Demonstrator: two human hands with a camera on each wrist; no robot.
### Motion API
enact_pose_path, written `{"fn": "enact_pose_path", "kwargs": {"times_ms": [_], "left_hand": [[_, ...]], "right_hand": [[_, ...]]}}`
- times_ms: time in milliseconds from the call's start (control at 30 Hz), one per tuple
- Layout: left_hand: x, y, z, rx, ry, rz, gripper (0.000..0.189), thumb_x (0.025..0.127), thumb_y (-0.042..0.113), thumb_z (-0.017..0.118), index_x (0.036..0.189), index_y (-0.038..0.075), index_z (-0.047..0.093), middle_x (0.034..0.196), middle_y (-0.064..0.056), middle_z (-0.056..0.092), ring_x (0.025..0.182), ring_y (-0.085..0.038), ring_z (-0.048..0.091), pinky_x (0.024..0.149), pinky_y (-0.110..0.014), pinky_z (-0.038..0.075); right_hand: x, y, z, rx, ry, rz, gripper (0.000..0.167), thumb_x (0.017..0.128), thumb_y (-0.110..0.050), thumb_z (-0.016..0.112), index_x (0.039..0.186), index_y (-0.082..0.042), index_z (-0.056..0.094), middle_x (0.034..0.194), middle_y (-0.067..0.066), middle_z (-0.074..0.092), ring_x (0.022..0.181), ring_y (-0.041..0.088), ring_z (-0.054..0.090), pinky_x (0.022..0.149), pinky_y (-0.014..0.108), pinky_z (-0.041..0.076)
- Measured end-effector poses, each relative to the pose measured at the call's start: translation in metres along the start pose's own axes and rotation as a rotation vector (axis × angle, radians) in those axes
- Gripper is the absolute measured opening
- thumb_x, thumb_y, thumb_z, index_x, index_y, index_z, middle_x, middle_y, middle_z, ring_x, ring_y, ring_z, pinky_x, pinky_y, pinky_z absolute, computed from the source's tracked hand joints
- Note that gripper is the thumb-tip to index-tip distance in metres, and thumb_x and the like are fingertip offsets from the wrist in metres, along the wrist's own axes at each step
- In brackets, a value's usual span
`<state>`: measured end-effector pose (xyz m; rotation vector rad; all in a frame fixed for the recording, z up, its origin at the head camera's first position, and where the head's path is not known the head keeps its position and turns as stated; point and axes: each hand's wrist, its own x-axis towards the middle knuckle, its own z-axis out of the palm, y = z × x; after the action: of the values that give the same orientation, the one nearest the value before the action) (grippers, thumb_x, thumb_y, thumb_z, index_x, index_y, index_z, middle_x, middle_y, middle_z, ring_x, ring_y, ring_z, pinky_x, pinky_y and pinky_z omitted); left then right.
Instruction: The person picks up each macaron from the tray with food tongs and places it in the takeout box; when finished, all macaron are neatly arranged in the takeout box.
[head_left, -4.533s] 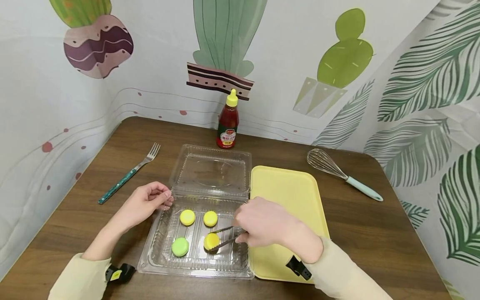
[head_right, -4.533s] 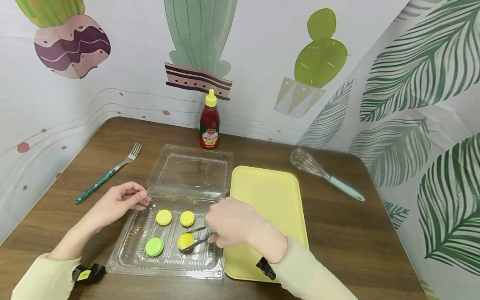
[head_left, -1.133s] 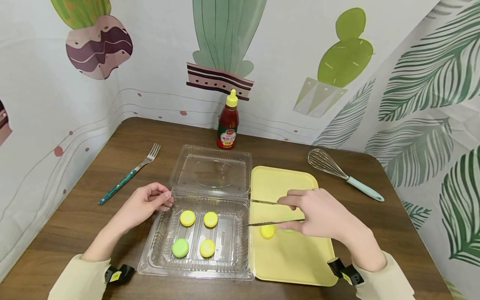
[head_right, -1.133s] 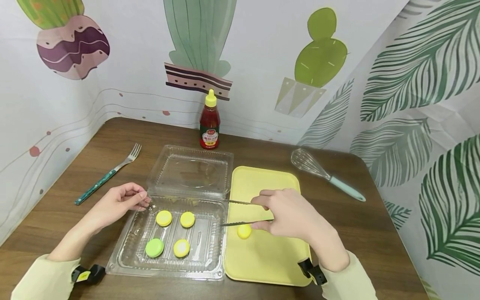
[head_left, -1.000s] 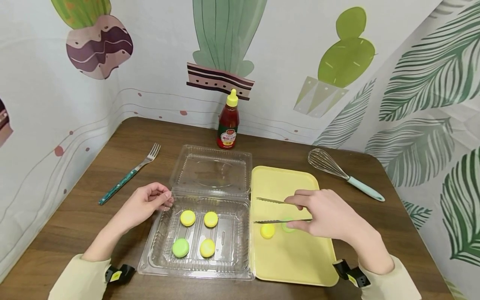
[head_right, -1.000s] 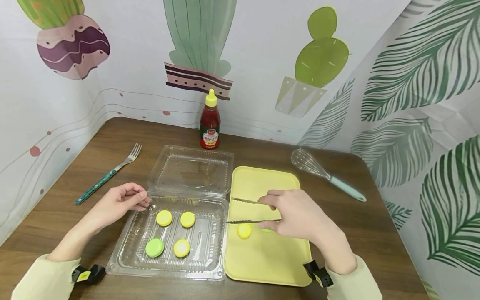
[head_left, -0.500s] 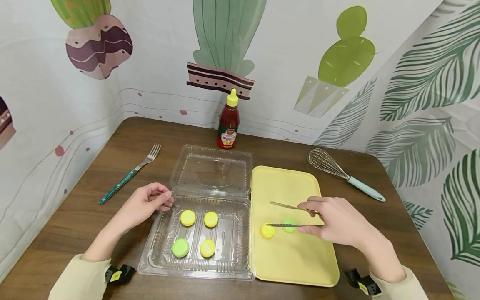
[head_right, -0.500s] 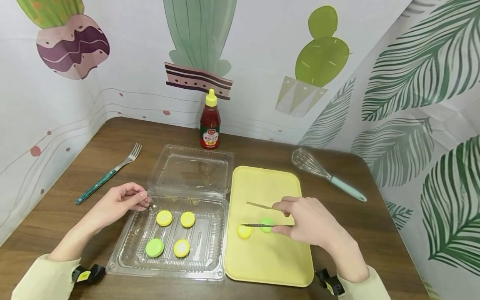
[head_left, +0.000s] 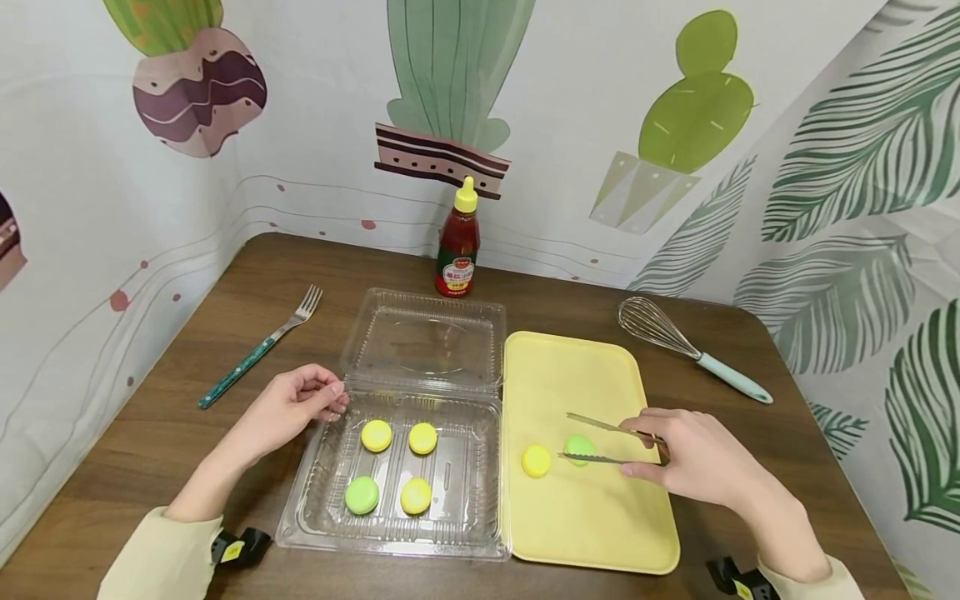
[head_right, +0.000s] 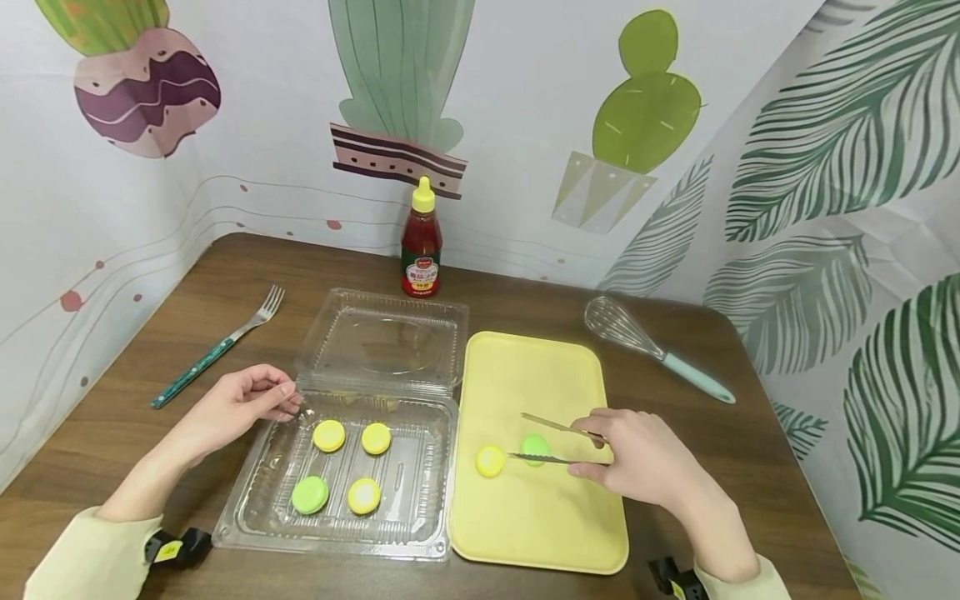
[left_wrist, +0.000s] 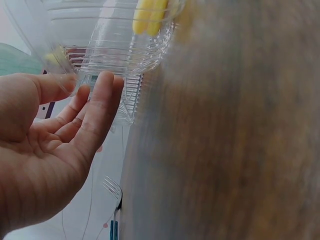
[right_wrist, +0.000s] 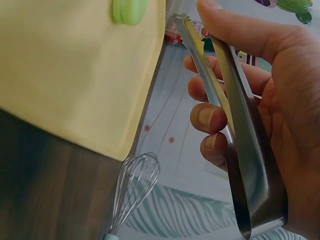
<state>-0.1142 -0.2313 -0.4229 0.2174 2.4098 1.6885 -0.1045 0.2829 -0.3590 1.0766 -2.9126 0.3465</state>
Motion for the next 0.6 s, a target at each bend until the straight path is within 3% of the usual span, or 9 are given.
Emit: {"fn": "enact_pose_path", "kwargs": {"times_ms": [300,600], "left_hand": [[0.000,-0.001,0.001,-0.002,0.002,-0.003,0.017,0.102,0.007,0.056,0.105,-0.010,0.059,0.095,-0.019,0.070,0.084,-0.023,0.072,0.071,-0.029,0.061],[0.000,0.000,0.001,-0.003,0.004,-0.005,0.017,0.102,0.006,0.056,0.105,-0.010,0.059,0.095,-0.020,0.070,0.085,-0.025,0.071,0.071,-0.029,0.061]], "right_hand": [[-0.011,0.007,0.004,0.027,-0.080,0.101,0.037,0.079,-0.041,0.084,0.105,-0.017,0.073,0.079,-0.017,0.055,0.059,-0.005,0.040,0.049,0.018,0.033],[-0.016,0.011,0.011,0.037,-0.090,0.114,0.032,0.078,-0.039,0.085,0.102,-0.021,0.073,0.077,-0.019,0.053,0.064,-0.001,0.046,0.052,0.020,0.036]]}}
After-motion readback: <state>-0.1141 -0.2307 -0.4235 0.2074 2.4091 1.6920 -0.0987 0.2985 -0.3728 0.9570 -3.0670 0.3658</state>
